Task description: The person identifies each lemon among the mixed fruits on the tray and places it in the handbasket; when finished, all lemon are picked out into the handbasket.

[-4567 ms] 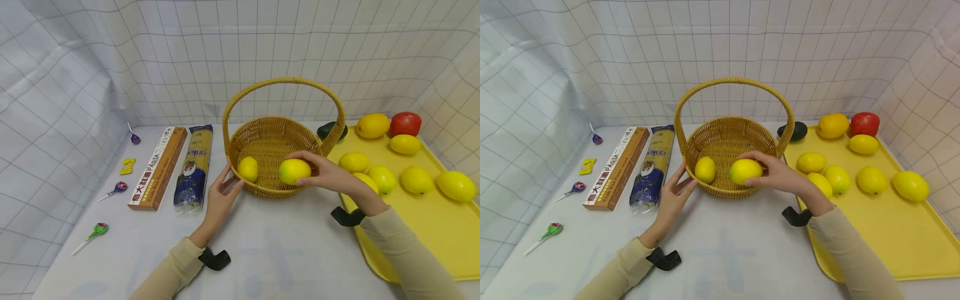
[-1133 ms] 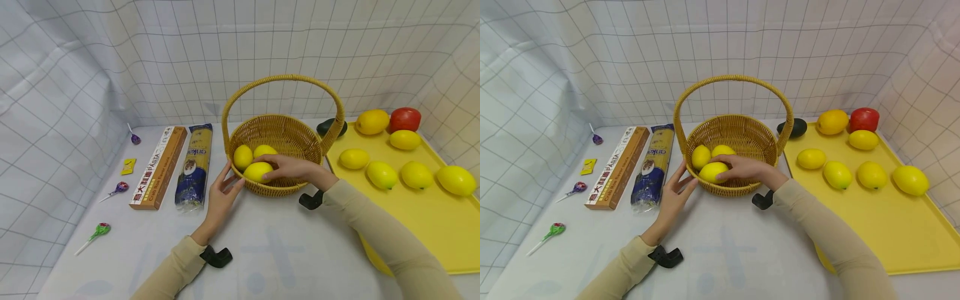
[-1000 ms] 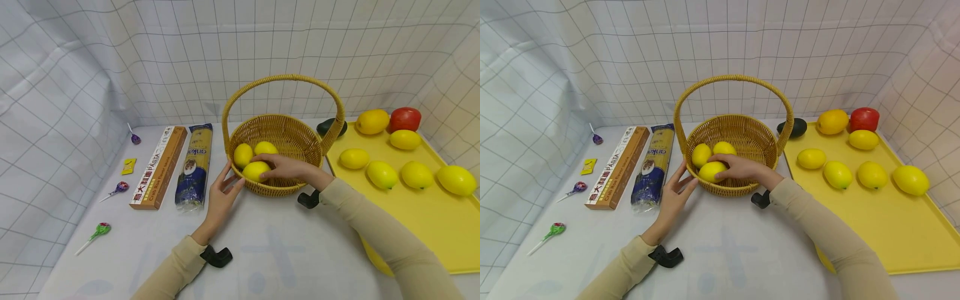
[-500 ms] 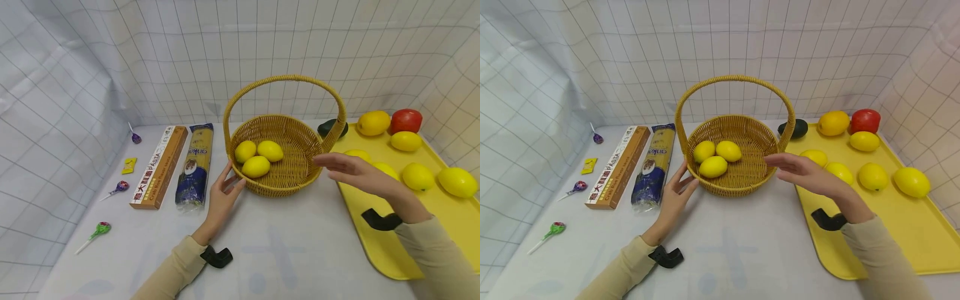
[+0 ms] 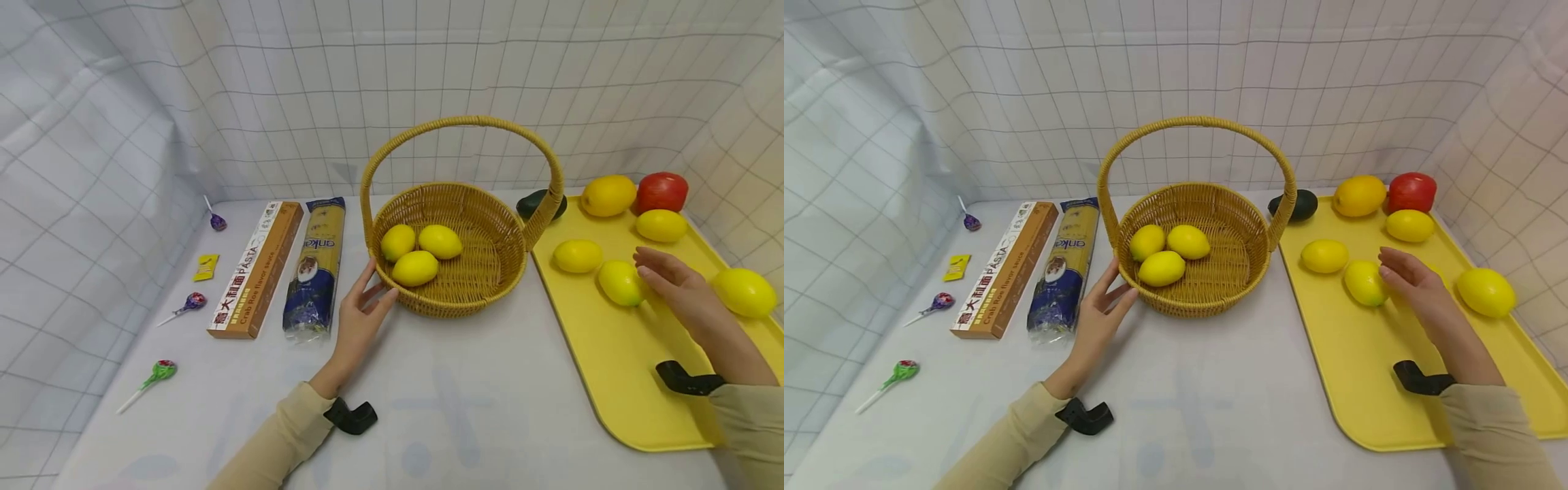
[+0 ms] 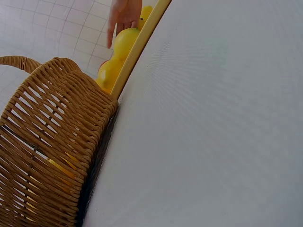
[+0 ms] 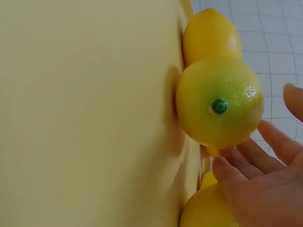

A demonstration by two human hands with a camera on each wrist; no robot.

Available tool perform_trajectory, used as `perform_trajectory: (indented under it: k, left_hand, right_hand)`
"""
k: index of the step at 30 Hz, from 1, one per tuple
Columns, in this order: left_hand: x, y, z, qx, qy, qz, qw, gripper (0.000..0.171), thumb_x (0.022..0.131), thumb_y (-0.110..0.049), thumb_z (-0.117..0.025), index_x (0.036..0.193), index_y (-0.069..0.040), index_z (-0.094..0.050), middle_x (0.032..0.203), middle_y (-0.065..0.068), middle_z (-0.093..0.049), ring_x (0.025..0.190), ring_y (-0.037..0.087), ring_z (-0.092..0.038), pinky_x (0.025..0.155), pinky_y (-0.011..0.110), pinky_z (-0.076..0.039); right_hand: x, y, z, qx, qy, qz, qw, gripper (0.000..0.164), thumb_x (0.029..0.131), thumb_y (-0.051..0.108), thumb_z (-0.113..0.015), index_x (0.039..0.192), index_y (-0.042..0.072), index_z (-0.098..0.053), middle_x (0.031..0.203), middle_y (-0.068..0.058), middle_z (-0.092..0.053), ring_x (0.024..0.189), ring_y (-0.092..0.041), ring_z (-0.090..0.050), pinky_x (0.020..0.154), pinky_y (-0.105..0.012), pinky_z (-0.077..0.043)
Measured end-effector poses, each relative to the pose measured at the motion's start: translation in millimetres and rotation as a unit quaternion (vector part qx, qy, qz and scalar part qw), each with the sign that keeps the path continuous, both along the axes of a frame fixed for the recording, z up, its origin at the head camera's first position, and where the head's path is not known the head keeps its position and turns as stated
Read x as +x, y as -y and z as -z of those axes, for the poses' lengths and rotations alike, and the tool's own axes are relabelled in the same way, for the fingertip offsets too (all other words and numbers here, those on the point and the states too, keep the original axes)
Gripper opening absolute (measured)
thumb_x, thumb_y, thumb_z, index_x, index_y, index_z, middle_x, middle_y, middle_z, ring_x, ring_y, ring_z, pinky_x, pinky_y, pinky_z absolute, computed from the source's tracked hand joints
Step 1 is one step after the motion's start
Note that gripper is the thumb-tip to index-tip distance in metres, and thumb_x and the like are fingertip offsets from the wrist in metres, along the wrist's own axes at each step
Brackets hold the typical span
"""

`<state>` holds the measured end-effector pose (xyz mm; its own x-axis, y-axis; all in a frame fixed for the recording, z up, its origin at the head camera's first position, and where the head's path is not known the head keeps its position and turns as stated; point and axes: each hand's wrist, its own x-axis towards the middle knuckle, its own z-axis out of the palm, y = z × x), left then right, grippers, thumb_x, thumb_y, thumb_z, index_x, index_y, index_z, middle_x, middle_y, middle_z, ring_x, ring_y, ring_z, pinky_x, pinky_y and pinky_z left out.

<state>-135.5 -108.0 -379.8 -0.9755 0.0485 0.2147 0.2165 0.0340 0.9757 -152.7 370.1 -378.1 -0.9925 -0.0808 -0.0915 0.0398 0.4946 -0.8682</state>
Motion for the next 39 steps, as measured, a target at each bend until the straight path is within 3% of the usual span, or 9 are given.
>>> perform_trajectory:
  k: [4,9,12,17,21,25,30,36,39]
  left_hand:
    - [0.4,-0.9,-1.0,-0.004,0.001,0.0,1.0,0.062,0.092,-0.006,-0.06,0.146,-0.004,-0.031,0.148,0.011,-0.03,0.118,0.032,-0.047,0.096,0.046,-0.037]
    - [-0.5,-0.8,-1.3,-0.005,-0.002,0.003,1.0,0.062,0.092,-0.007,-0.06,0.146,-0.005,-0.03,0.148,0.011,-0.029,0.118,0.032,-0.047,0.096,0.047,-0.037]
    - [-0.2,-0.4,-1.3,-0.007,-0.001,0.001,1.0,0.062,0.092,-0.007,-0.061,0.146,-0.005,-0.03,0.148,0.01,-0.03,0.118,0.032,-0.047,0.096,0.047,-0.037]
    - [0.5,-0.2,-1.3,-0.007,0.001,0.003,1.0,0.062,0.092,-0.006,-0.06,0.146,-0.005,-0.03,0.148,0.01,-0.029,0.118,0.032,-0.047,0.096,0.047,-0.037]
    - [1.3,0.1,-2.0,-0.007,0.004,-0.001,1.0,0.062,0.092,-0.005,-0.06,0.146,-0.005,-0.03,0.148,0.009,-0.03,0.118,0.031,-0.047,0.096,0.047,-0.037]
    - [0.6,0.7,-0.8,-0.004,0.004,-0.002,1.0,0.062,0.092,-0.005,-0.06,0.146,-0.005,-0.03,0.148,0.009,-0.03,0.118,0.032,-0.047,0.096,0.047,-0.037]
    - [-6.3,2.3,13.9,0.002,-0.002,-0.001,1.0,0.063,0.091,-0.01,-0.062,0.146,-0.01,-0.032,0.148,0.007,-0.031,0.118,0.029,-0.048,0.096,0.047,-0.037]
    - [-12.6,4.4,30.0,-0.009,-0.017,-0.009,0.9998,0.063,0.091,-0.016,-0.063,0.147,-0.017,-0.034,0.147,0.001,-0.033,0.117,0.023,-0.05,0.095,0.044,-0.039]
    - [-7.1,2.0,17.3,-0.007,-0.013,-0.006,0.9999,0.062,0.092,-0.011,-0.062,0.147,-0.011,-0.032,0.148,0.005,-0.032,0.118,0.029,-0.049,0.095,0.047,-0.038]
  right_hand:
    - [-2.2,3.4,5.5,0.028,0.017,-0.053,0.998,0.059,0.101,0.026,-0.044,0.151,0.012,-0.016,0.148,-0.011,-0.021,0.129,-0.021,-0.02,0.08,-0.006,-0.028]
    - [-1.6,11.5,8.1,0.043,0.019,-0.057,0.997,0.062,0.098,0.025,-0.051,0.15,0.013,-0.019,0.144,-0.027,-0.016,0.123,-0.042,-0.02,0.077,-0.009,-0.028]
    - [-1.3,16.4,7.9,0.059,0.01,-0.053,0.997,0.062,0.095,0.024,-0.058,0.148,0.014,-0.026,0.141,-0.025,-0.022,0.118,-0.046,-0.027,0.076,-0.014,-0.031]
    - [5.7,24.2,1.4,0.059,-0.008,-0.07,0.996,0.06,0.093,0.017,-0.061,0.145,0.014,-0.032,0.135,-0.004,-0.033,0.119,-0.05,-0.028,0.084,-0.029,-0.035]
    - [14.3,40.9,-11.2,0.034,-0.037,-0.123,0.991,0.058,0.092,0.007,-0.06,0.144,0.013,-0.035,0.137,0.008,-0.035,0.123,-0.032,-0.032,0.086,-0.026,-0.038]
    - [18.3,65.8,-25.7,-0.024,-0.055,-0.205,0.977,0.059,0.093,-0.003,-0.054,0.146,0.01,-0.033,0.145,0.002,-0.032,0.12,-0.008,-0.038,0.084,-0.017,-0.041]
    - [11.6,102.1,-35.6,-0.104,-0.039,-0.29,0.951,0.057,0.095,-0.006,-0.044,0.148,0.008,-0.027,0.147,-0.008,-0.03,0.12,-0.014,-0.041,0.089,-0.022,-0.041]
    - [-10.3,150.1,-38.2,-0.207,0.022,-0.311,0.927,0.042,0.101,0.007,-0.039,0.143,0.006,-0.034,0.131,-0.015,-0.042,0.106,-0.022,-0.05,0.086,-0.035,-0.046]
    - [-24.8,173.2,-39.6,-0.251,0.069,-0.29,0.921,0.04,0.102,0.017,-0.038,0.139,0.0,-0.033,0.123,-0.016,-0.046,0.1,-0.022,-0.055,0.084,-0.042,-0.047]
